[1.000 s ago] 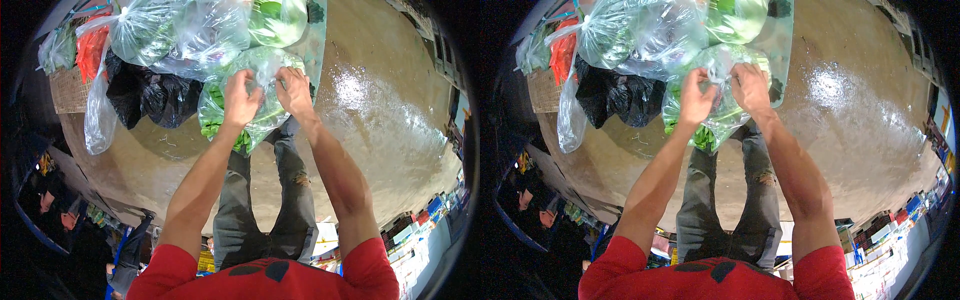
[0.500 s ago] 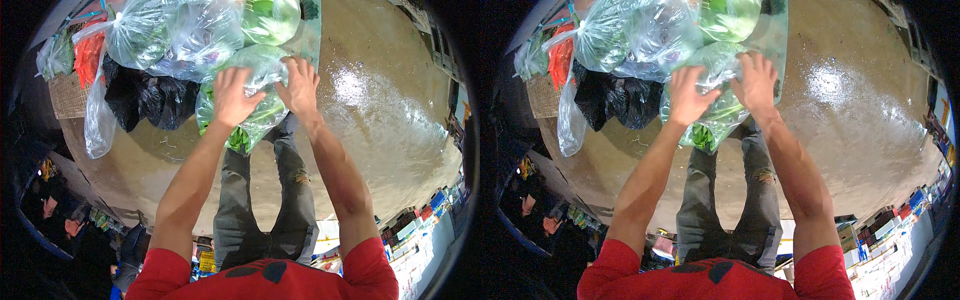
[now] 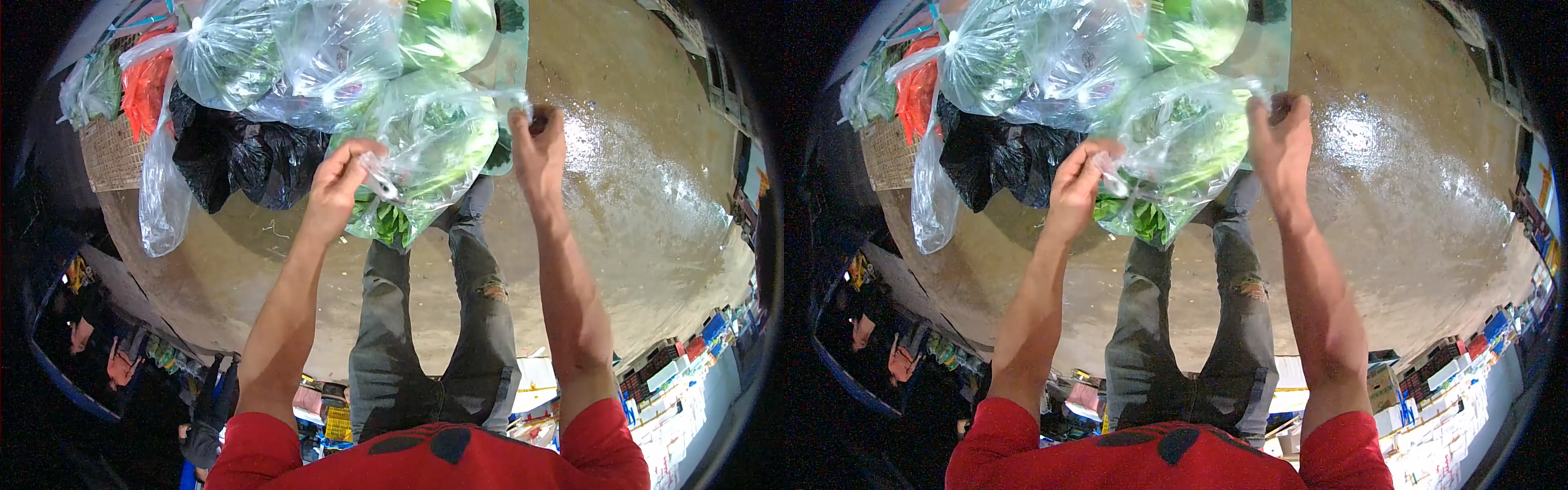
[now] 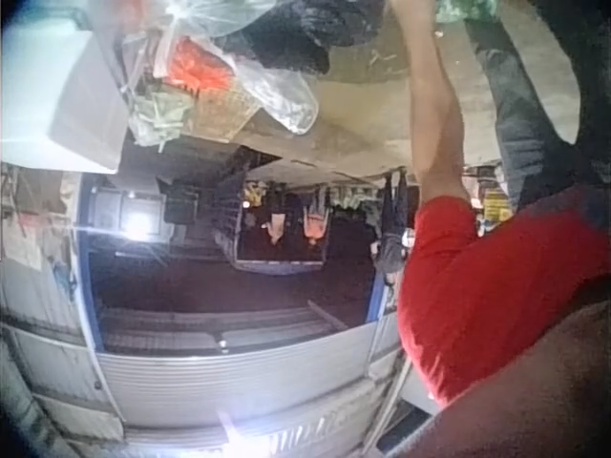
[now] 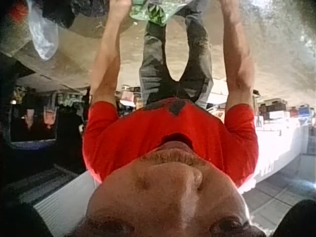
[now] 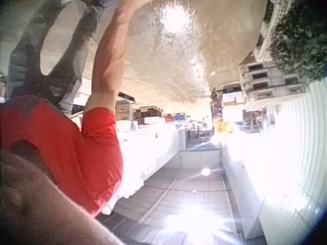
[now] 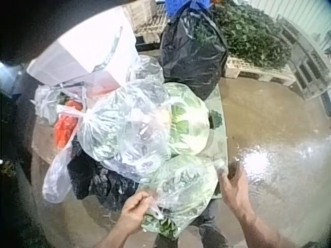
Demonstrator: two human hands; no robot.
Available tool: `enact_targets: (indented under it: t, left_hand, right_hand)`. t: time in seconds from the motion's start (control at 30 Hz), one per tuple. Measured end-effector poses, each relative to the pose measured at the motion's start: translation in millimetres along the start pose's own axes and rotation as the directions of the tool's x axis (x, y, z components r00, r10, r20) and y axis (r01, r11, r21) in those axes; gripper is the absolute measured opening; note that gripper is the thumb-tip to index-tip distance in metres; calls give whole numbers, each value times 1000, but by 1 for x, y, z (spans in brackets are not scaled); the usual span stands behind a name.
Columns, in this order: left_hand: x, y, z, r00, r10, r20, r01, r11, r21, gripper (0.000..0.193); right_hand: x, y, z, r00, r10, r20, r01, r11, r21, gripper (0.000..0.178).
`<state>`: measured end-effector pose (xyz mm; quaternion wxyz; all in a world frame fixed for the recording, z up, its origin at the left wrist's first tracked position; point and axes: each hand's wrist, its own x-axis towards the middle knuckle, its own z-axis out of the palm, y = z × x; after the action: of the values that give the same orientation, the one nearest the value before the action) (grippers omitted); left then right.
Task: Weighing bags of produce on a digital scale and recording the data on a clipboard in a warehouse.
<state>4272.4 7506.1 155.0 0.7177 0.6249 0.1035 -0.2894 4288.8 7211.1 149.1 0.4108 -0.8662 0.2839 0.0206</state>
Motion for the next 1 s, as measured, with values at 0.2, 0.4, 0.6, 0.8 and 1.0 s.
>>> enact_targets:
  t: [0.2,0.4,0.6,0.8,1.0]
  left_hand:
    - [-41,14,8,973,221,70,-232,916,328,23]
    - [-28,21,24,876,469,114,-472,784,402,26]
    - [-28,31,34,865,485,125,-497,801,332,23]
    - [-43,29,21,923,383,48,-382,889,254,32]
    - [-40,27,25,941,334,47,-335,912,238,27]
  right_hand:
    - [-55,-86,25,627,-673,393,595,739,316,30]
    - [-14,115,74,509,-778,368,783,241,-574,24]
    - [28,56,85,693,-452,562,590,803,-81,52]
    - [28,33,121,726,-403,557,672,590,-449,38]
    - [53,50,93,638,-544,546,732,649,-208,49]
